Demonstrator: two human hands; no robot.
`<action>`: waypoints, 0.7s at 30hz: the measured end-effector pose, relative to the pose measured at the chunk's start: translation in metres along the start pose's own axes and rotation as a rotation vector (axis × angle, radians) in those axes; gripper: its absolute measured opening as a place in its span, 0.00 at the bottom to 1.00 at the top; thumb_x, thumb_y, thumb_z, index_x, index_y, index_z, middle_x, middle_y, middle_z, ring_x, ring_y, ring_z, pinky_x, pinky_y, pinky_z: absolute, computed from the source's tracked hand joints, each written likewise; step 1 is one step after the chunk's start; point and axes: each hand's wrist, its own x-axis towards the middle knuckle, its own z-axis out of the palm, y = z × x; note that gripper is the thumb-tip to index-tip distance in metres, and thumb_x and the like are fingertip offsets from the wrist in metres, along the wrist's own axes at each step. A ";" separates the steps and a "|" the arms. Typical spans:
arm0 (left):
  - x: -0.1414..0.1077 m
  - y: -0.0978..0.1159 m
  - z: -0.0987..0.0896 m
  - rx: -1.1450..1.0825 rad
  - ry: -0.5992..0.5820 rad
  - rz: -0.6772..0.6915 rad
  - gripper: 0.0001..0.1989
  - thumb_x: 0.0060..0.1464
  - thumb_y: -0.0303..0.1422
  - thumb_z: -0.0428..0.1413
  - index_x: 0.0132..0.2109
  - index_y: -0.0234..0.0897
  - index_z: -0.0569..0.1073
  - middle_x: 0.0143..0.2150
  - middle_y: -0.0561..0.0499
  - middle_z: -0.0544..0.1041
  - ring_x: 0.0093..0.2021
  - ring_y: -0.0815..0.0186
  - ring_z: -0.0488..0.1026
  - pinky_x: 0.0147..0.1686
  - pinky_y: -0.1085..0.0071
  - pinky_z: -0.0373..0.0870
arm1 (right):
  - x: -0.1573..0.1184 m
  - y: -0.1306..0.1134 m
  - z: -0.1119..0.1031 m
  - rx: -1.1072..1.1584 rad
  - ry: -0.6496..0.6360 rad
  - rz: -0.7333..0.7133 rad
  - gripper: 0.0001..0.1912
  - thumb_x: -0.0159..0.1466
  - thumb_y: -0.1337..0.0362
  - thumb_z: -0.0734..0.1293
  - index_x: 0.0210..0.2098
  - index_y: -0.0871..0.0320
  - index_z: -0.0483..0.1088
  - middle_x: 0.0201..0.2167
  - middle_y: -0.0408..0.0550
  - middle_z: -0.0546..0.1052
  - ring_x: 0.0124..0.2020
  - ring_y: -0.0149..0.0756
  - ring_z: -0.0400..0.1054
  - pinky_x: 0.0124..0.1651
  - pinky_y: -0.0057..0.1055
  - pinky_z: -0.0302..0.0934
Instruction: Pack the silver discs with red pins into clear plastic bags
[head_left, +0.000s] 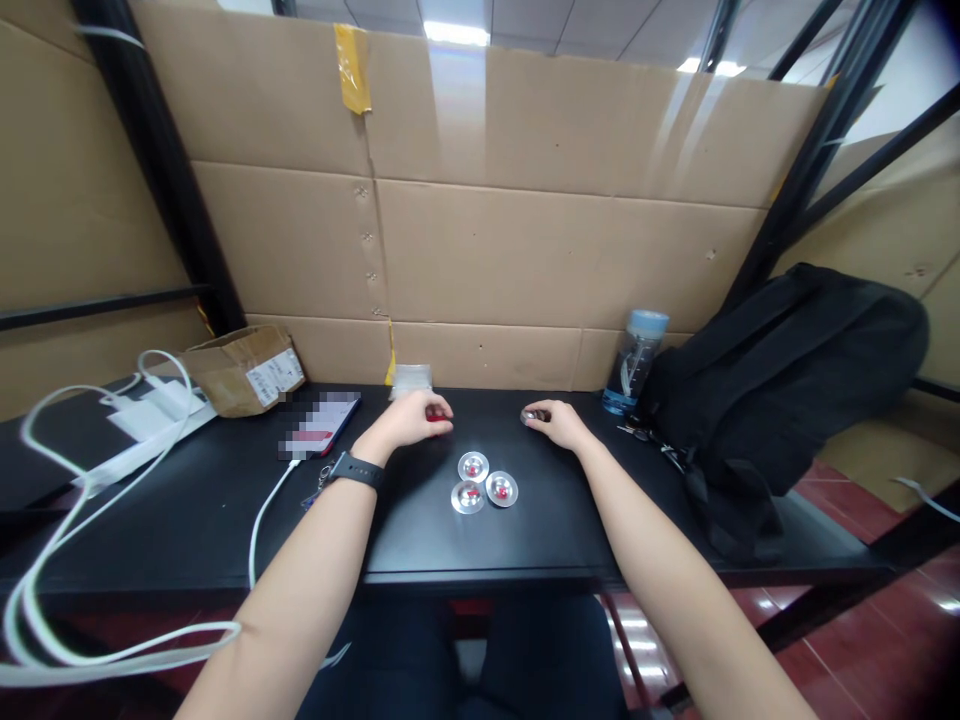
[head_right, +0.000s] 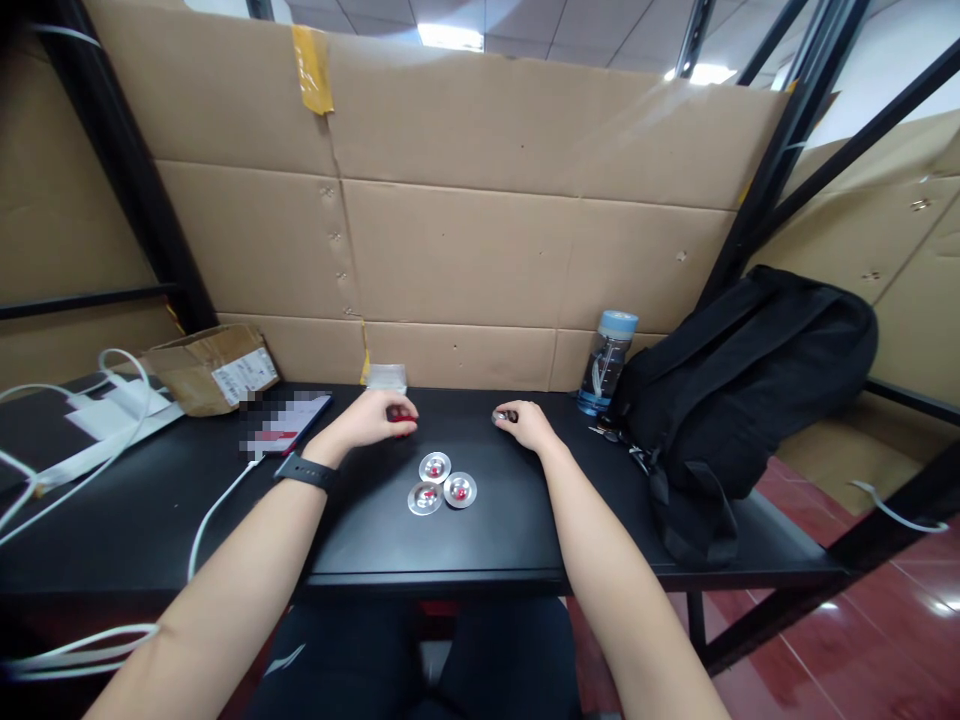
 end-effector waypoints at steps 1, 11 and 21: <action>0.000 0.009 0.001 -0.049 -0.086 0.079 0.10 0.48 0.40 0.67 0.38 0.42 0.83 0.36 0.49 0.81 0.36 0.63 0.76 0.37 0.71 0.68 | 0.000 -0.001 0.001 0.001 -0.007 -0.007 0.12 0.59 0.64 0.73 0.43 0.52 0.82 0.45 0.51 0.83 0.46 0.47 0.77 0.53 0.43 0.66; 0.002 0.037 0.029 -0.164 -0.343 0.199 0.05 0.49 0.31 0.63 0.31 0.45 0.84 0.25 0.55 0.78 0.25 0.69 0.72 0.26 0.75 0.61 | 0.002 -0.022 0.001 -0.008 0.089 -0.072 0.18 0.61 0.64 0.71 0.51 0.55 0.77 0.49 0.54 0.78 0.50 0.46 0.72 0.58 0.46 0.62; 0.004 0.040 0.051 0.120 -0.140 0.200 0.07 0.57 0.29 0.57 0.31 0.41 0.79 0.31 0.50 0.81 0.32 0.63 0.77 0.32 0.71 0.64 | -0.008 -0.059 0.018 0.152 -0.082 -0.175 0.14 0.65 0.61 0.67 0.49 0.54 0.77 0.39 0.48 0.79 0.38 0.39 0.72 0.46 0.37 0.65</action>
